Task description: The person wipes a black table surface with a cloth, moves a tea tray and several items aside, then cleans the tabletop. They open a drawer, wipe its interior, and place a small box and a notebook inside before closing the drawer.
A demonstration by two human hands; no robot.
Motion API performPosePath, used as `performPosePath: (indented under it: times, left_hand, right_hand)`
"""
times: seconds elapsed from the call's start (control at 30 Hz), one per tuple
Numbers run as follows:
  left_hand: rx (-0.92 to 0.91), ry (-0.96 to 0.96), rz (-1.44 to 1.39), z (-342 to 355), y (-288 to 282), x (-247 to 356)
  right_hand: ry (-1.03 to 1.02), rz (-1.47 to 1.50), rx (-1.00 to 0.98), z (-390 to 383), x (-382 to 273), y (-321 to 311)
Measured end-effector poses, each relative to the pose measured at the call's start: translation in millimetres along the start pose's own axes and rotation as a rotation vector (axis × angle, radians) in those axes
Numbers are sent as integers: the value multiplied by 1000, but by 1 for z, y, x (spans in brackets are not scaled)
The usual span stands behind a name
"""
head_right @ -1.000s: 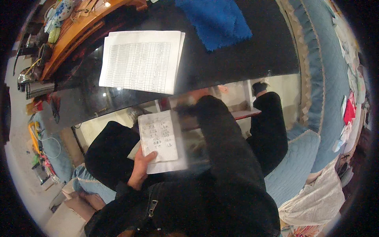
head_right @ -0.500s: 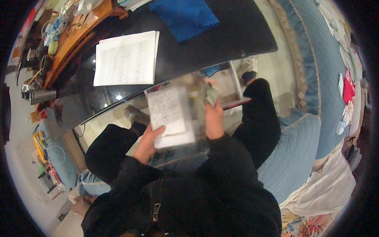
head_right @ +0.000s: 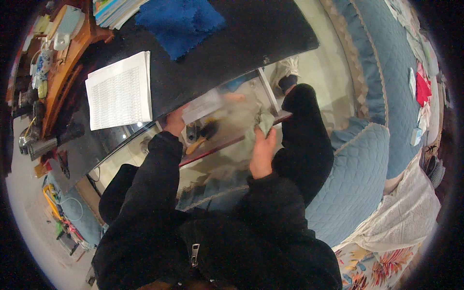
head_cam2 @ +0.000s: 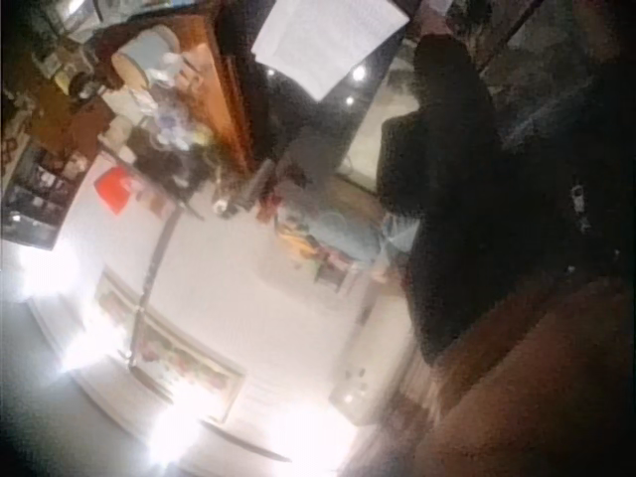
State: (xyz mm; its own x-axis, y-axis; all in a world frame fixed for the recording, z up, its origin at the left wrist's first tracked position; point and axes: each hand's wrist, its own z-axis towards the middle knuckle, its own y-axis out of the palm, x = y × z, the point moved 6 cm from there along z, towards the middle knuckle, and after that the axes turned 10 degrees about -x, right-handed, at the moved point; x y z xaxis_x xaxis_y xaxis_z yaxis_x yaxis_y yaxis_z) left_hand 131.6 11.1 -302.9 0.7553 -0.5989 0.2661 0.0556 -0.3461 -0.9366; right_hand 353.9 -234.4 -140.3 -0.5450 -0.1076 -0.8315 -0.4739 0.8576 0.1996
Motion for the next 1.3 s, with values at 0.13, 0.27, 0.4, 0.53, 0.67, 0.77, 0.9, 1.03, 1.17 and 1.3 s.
performPosePath:
  times: [0.13, 0.27, 0.4, 0.53, 0.67, 0.77, 0.9, 1.03, 1.17, 1.3]
  left_hand:
    - [248, -413, -957, -7, -3, -12]
    - [401, -262, -378, -62, -73, 33]
    - [-227, -361, -489, -108, -58, 61]
    - [-285, -28, -94, -100, -52, 86]
    - [-389, 124, 122, -82, -44, 93]
    - [-389, 65, 93, -84, -49, 88]
    - [-35, -123, -319, -106, -68, 67]
    - [100, -440, -772, -108, -53, 5]
    - [109, -495, -958, -67, -27, -36]
    - [56, -649, -1051, -45, -14, -52]
  right_hand:
    - [-4, -68, 75, 2, 1, -1]
    - [-34, -105, 101, 3, -2, 4]
    - [-58, -92, 77, 2, -5, 9]
    - [-36, -20, 47, 3, -1, 9]
    - [-103, -93, 18, 16, 0, 9]
    - [-179, -281, 20, 34, 0, 10]
    - [-51, -62, 56, 56, 20, 9]
    - [-12, 127, 129, 63, 29, 6]
    - [-60, 120, 103, 62, 27, 5]
    - [-79, 43, 106, 58, 27, 5]
